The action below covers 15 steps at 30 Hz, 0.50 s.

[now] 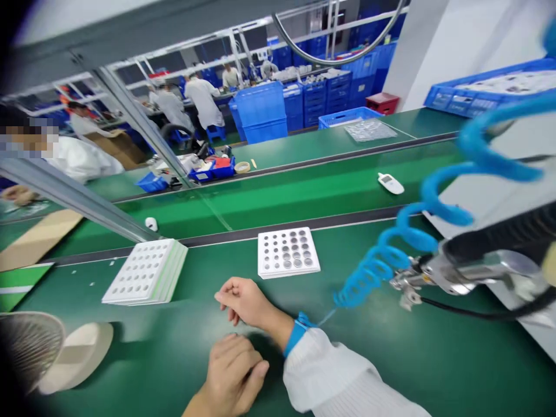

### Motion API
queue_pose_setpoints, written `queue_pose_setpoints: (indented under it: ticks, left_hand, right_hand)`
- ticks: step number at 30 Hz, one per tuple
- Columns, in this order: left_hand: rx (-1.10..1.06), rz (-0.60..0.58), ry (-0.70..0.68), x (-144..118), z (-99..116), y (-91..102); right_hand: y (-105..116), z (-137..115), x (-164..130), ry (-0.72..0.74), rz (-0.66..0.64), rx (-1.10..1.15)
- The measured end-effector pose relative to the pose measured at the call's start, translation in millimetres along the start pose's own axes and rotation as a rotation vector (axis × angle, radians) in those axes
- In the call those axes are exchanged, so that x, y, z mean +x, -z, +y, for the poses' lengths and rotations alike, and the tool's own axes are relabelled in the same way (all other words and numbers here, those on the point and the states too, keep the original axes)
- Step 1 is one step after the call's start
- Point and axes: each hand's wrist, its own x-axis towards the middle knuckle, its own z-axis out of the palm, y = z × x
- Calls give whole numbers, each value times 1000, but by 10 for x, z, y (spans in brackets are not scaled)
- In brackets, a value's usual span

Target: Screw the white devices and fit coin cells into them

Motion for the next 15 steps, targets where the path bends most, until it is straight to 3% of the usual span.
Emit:
queue_pose_setpoints:
  ticks: [3, 6, 11, 15]
  left_hand:
    - [132, 14, 16, 245, -345, 288]
    - [308, -92, 153, 648, -872, 588]
    - [578, -356, 716, 1440, -2046, 912]
    - [608, -351, 992, 1733, -2851, 1154]
  right_hand:
    - [3, 45, 24, 6, -4, 19]
    - [0, 72, 28, -8, -7, 12]
    - [-13, 99, 15, -44, 15, 26]
    - [-20, 135, 40, -86, 25, 33]
